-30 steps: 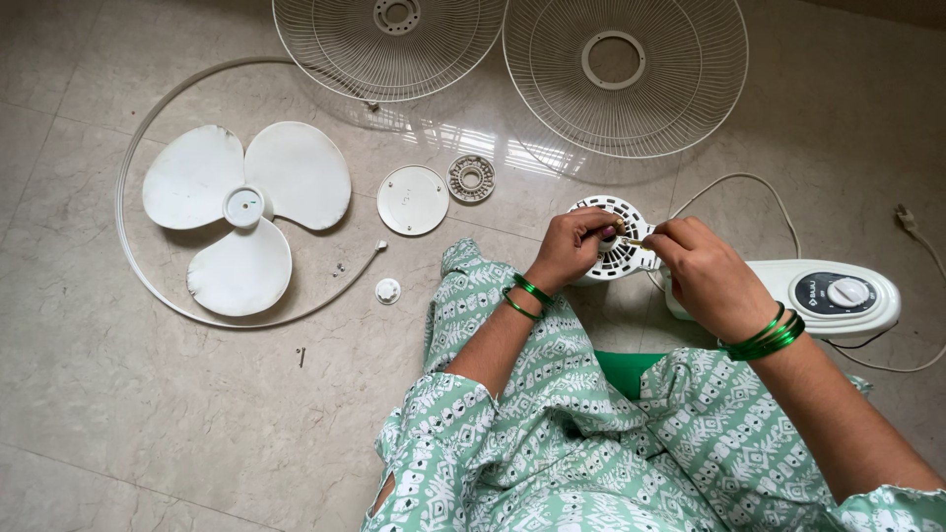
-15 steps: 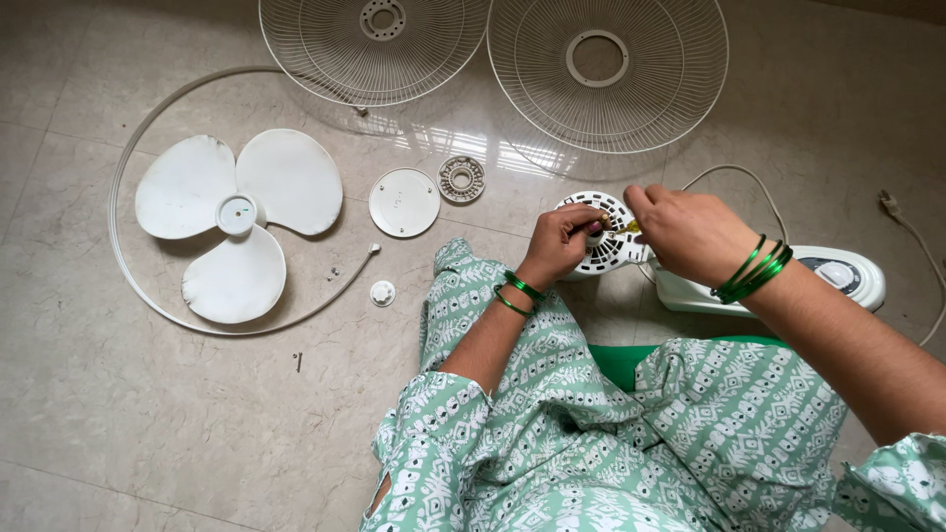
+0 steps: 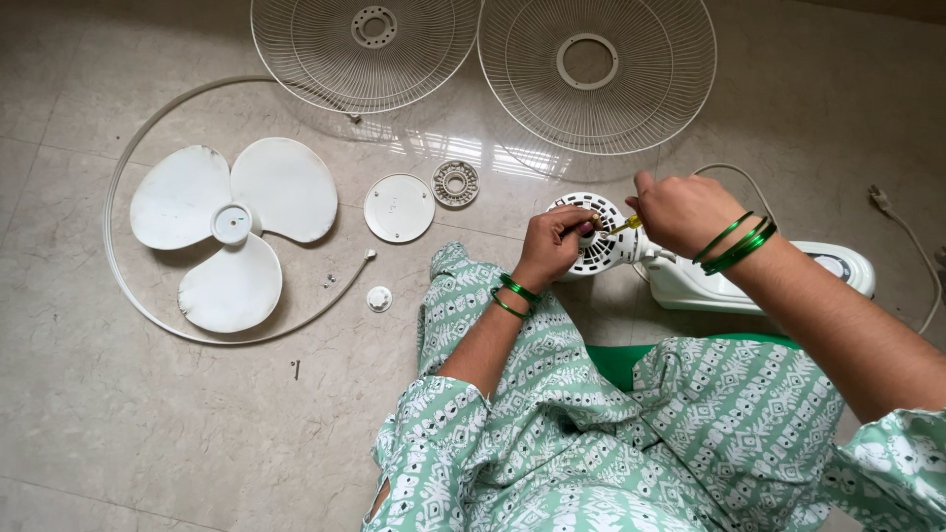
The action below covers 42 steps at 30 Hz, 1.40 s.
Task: The person sits on the floor and uses a screwdriver to tighten screws on the central hub of a disassembled electric fan. The fan blades, grilles, and other components are laid out nearby.
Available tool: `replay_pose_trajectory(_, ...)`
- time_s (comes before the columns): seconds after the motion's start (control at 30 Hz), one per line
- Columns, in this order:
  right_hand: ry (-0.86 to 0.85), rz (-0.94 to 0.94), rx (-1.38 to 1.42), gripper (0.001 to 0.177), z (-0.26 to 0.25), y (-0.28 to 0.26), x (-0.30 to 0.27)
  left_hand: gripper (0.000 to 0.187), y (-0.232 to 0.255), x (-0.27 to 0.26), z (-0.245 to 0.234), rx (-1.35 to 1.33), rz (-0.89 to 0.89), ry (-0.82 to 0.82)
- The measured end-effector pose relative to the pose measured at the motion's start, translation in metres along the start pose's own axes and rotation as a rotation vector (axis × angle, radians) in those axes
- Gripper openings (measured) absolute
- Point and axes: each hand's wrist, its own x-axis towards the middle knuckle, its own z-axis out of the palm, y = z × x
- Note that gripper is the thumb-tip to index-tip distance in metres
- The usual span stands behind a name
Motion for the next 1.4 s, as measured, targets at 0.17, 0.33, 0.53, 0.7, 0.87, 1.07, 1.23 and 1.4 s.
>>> replay_pose_trajectory(0.17,-0.002,-0.149,0.069,0.041,-0.003,0.009,0.001,0.028,0.005,-0.002,0.000,-0.047,-0.004,0.021)
replay_pose_trajectory(0.33,0.053,-0.274,-0.012,0.026,0.003,0.011,0.005,0.027,0.007,0.000,0.000,0.003,0.013,0.023)
replay_pose_trajectory(0.53,0.073,-0.396,0.052,0.021,0.001,0.006,-0.003,0.029,0.005,0.000,0.001,0.005,0.033,0.029)
replay_pose_trajectory(0.7,0.089,-0.375,0.047,0.017,-0.004,-0.001,-0.005,0.029,0.003,-0.001,0.002,-0.020,0.003,0.018)
replay_pose_trajectory(0.87,-0.005,-0.167,-0.021,0.023,-0.006,-0.014,-0.006,0.026,0.001,-0.001,0.002,-0.025,0.004,0.025)
replay_pose_trajectory(1.07,-0.052,0.003,0.093,0.041,-0.019,-0.026,-0.006,0.029,0.005,-0.001,0.000,0.025,0.031,0.018)
replay_pose_trajectory(1.23,0.092,-0.230,0.079,0.051,-0.015,-0.016,0.000,0.030,0.010,-0.001,-0.001,0.004,0.020,0.008)
replay_pose_trajectory(1.4,0.070,-0.346,0.147,0.026,-0.003,0.001,0.004,0.025,0.010,-0.001,-0.001,0.008,0.018,0.021)
